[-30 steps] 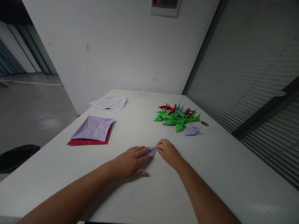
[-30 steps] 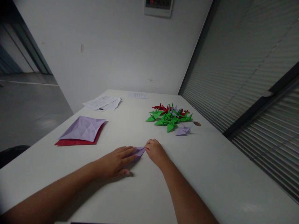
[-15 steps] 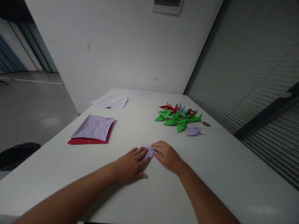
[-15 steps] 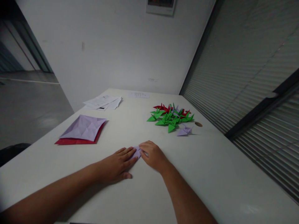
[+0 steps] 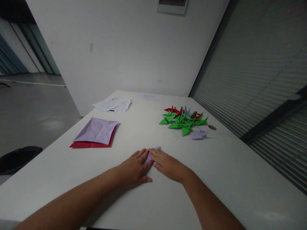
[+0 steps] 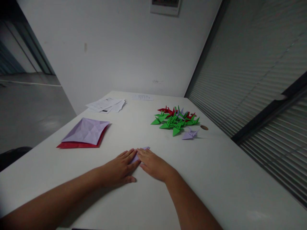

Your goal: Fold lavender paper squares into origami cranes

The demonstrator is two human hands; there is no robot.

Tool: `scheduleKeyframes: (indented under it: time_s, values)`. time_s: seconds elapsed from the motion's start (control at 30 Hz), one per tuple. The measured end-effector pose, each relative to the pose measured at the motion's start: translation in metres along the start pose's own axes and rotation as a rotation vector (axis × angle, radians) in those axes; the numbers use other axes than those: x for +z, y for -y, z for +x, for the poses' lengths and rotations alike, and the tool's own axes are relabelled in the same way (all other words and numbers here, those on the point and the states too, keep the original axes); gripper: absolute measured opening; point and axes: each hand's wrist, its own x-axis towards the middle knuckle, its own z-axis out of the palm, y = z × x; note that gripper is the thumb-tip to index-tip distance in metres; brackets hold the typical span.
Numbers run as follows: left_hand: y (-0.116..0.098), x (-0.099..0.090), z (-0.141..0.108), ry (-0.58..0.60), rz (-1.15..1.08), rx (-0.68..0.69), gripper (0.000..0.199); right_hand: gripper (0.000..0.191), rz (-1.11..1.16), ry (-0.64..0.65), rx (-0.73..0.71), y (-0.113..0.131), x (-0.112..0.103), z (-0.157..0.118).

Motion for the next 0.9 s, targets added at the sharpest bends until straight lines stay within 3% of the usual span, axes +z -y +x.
scheduleKeyframes:
  time_s: [0.47,0.9]
  values:
    - [-0.002,-0.007,-0.001,0.002,-0.018,0.010,0.075,0.062,-0.134,0.016,0.099,-0.004,-0.004,-0.008]
    - [-0.006,-0.008,-0.003,0.063,-0.004,-0.016,0.078,0.072,-0.193,0.034,0.186,-0.007,-0.006,-0.011]
